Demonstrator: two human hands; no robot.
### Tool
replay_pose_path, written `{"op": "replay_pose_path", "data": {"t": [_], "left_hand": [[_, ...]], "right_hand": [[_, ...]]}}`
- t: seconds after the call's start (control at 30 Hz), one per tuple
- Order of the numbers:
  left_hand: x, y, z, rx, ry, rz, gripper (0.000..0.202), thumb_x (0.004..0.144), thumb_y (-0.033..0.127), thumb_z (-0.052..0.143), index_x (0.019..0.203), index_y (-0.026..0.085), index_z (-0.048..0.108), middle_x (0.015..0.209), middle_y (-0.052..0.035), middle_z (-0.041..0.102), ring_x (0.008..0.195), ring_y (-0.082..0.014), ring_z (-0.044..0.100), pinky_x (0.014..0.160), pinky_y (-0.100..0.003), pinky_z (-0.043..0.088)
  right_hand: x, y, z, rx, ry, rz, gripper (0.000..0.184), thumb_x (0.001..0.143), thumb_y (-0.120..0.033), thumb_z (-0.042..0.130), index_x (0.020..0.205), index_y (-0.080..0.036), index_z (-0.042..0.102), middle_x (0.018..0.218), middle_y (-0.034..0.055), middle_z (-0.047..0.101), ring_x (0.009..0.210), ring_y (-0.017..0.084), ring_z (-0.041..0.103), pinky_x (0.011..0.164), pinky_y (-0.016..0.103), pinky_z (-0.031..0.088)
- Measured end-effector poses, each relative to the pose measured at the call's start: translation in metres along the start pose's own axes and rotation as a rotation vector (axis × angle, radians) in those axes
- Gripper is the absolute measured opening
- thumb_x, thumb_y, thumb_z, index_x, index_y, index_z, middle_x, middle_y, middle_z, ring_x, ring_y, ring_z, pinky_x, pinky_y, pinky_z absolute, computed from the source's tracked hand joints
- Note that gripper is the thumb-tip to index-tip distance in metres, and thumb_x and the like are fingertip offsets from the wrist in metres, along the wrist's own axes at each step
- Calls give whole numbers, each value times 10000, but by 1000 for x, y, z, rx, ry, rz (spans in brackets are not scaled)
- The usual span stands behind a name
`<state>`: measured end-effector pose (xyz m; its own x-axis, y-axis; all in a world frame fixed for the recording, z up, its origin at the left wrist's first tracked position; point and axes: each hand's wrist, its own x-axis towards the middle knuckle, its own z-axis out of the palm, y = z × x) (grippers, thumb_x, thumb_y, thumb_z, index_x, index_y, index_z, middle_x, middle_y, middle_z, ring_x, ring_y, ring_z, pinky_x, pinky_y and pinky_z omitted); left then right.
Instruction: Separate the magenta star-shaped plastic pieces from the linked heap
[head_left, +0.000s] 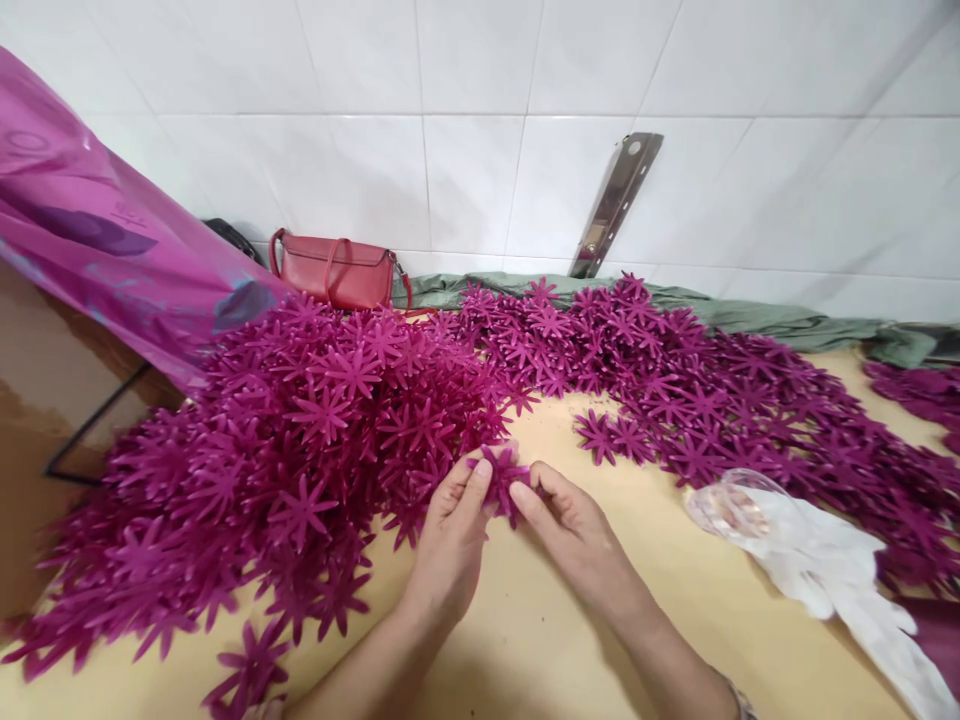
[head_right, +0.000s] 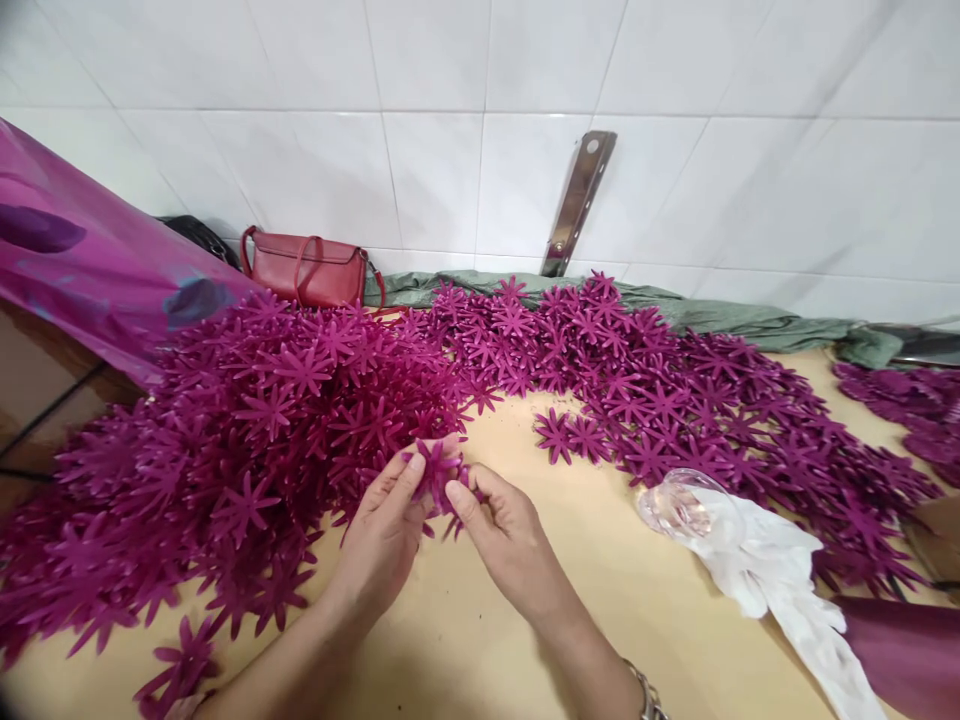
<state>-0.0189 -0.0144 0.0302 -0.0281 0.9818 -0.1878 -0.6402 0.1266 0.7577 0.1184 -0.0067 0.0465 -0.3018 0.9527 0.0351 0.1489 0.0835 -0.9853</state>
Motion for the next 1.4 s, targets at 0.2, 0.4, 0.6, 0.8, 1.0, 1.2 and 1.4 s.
{"op": "replay_pose_path", "data": {"t": [0.2, 0.4, 0.6, 0.8, 1.0, 1.2, 1.4], "left_hand": [[12, 18, -3, -72, 163, 110, 313, 909, 414, 744, 1150, 238, 652, 1142, -35, 774, 954, -166, 770, 888, -323, 606], [5, 22, 3, -75, 72, -101, 388, 912, 350, 733, 1263, 238, 614, 1091, -47, 799, 824, -154, 797, 711, -232, 612], [4, 17, 4, 27, 25, -36, 369, 778, 349, 877, 1031, 185, 663, 1003, -65, 815, 893, -239, 814, 723, -261, 638], [4, 17, 5, 82, 29, -60, 456, 693, 400, 939, 1010, 169, 706, 826, -17, 799, 680, -178, 792, 658, -243, 638], [-2, 14, 4, 255, -37, -45, 345, 783, 445, 867, 937, 163, 742, 767, -23, 784, 588, -110, 704, 588, -199, 560], [-9, 19, 8, 403, -143, -8, 336, 830, 495, 806, 888, 175, 722, 751, -29, 769, 640, -159, 724, 652, -256, 566], [-4, 17, -4, 443, -82, -23, 348, 906, 516, 722, 902, 168, 705, 731, -27, 762, 639, -160, 742, 628, -236, 553]], "right_hand": [[2, 5, -20, -110, 262, -58, 369, 1012, -516, 551, 788, -230, 616, 770, 5, 583, 756, 183, 548, 703, 293, 465], [7, 17, -19, -306, 299, -224, 204, 972, -410, 652, 1088, -264, 736, 1210, 90, 675, 1192, 269, 601, 1082, 442, 443], [6, 25, -19, -333, 314, -211, 147, 925, -406, 720, 883, -271, 760, 1118, 84, 688, 1109, 287, 627, 1021, 478, 468], [4, 16, -20, -318, 393, -208, 244, 941, -434, 696, 1127, -282, 737, 1123, 81, 680, 1092, 270, 628, 978, 440, 502], [-1, 5, -17, -42, 276, -159, 354, 969, -473, 636, 1271, -290, 662, 1222, 71, 681, 1145, 244, 636, 1011, 393, 507], [2, 6, -12, 234, 176, 21, 251, 921, -482, 699, 893, -234, 679, 811, 8, 657, 767, 188, 627, 748, 317, 542], [5, 11, -13, 479, 366, 13, 227, 909, -471, 720, 947, -256, 655, 946, 12, 714, 868, 181, 660, 841, 315, 561]]}}
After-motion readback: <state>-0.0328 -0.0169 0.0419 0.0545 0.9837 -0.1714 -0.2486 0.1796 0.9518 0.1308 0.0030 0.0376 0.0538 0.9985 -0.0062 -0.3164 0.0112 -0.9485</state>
